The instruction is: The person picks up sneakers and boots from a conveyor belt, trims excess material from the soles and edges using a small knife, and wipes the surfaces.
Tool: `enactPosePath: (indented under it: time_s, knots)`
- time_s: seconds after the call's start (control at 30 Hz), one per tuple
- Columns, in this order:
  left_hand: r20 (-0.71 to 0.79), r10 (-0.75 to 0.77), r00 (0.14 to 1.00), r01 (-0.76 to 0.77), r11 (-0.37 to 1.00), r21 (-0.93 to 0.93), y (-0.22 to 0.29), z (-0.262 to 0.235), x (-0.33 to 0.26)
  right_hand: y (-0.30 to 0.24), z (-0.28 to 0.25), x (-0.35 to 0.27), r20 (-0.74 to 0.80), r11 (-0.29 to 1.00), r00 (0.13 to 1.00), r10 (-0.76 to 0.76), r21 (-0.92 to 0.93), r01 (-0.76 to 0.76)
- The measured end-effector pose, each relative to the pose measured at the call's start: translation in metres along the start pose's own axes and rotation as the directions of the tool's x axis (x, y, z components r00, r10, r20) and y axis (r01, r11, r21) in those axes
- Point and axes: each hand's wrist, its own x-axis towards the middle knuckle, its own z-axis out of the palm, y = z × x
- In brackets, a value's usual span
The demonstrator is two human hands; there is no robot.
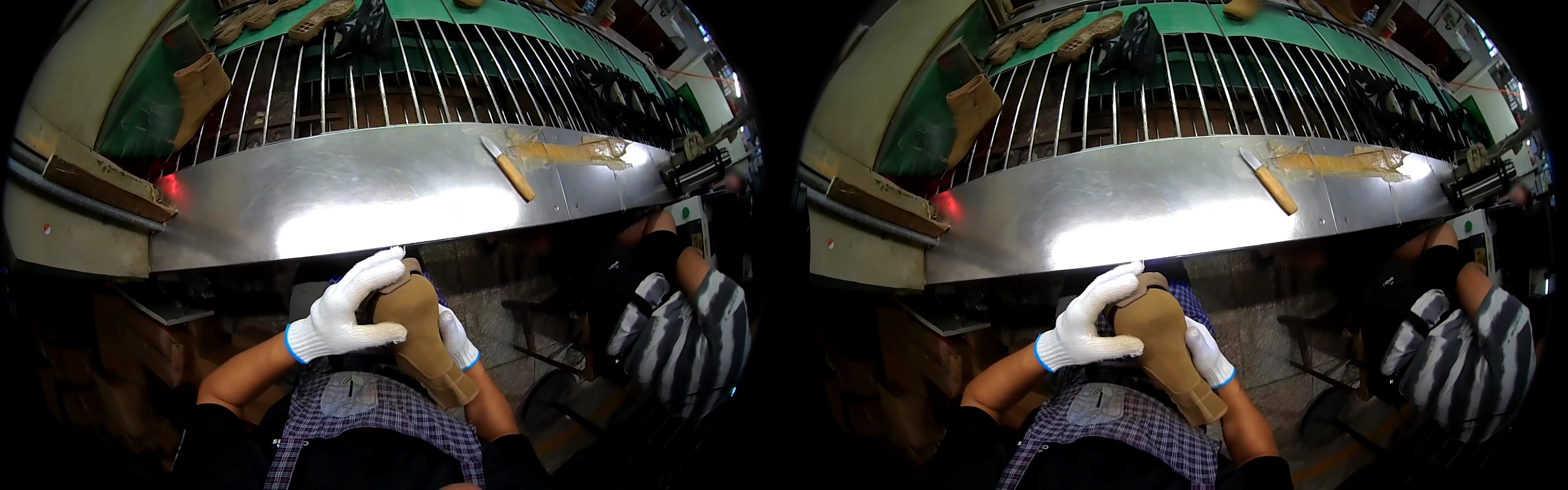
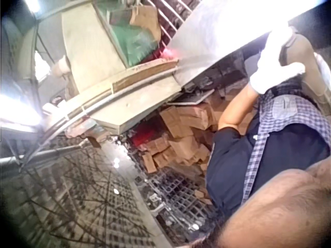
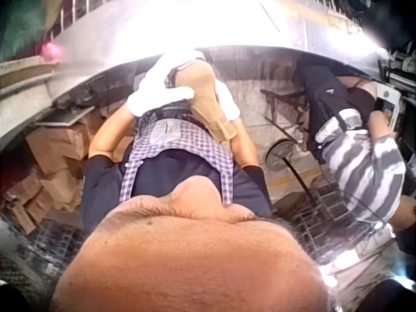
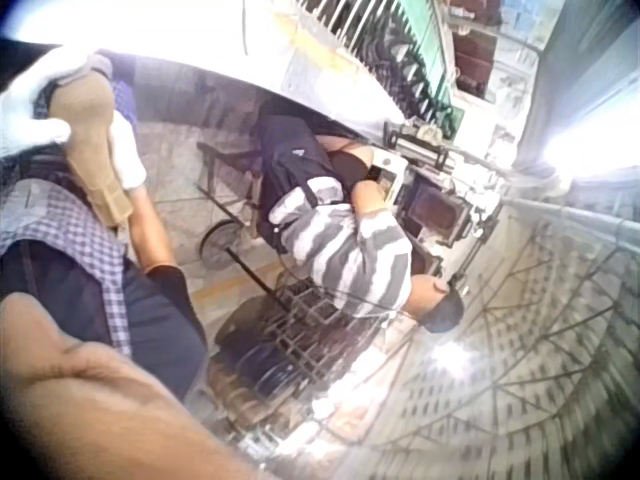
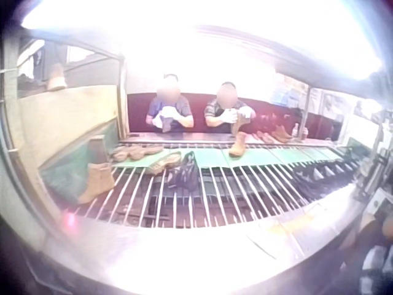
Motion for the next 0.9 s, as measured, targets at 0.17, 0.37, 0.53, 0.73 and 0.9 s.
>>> enactPosePath:
  time_s: [0.17,0.37,0.53,0.73,0.9]
  knots:
    - [0.0,-0.012,1.0,0.012,1.0,0.014,-0.001,0.0,-0.004,-0.009,0.009,-0.003,-0.025,0.999,1.0,0.001,-0.044,-0.002]
    - [-0.014,-0.007,1.0,0.007,0.999,0.039,0.002,0.001,-0.007,-0.022,0.018,-0.002,0.017,0.998,1.0,-0.021,-0.065,0.022]
    - [0.032,-0.029,0.999,0.028,0.999,0.047,0.009,-0.005,-0.01,-0.029,0.022,-0.004,0.01,0.976,0.997,-0.08,-0.201,0.08]
    - [0.091,-0.193,0.977,0.19,0.981,0.035,0.028,-0.008,0.004,-0.031,0.025,-0.011,-0.036,0.973,0.996,-0.082,-0.219,0.072]
    - [-0.008,-0.108,0.994,0.108,0.984,0.144,0.024,0.005,0.0,-0.029,0.024,-0.011,-0.054,0.974,0.995,-0.085,-0.216,0.071]
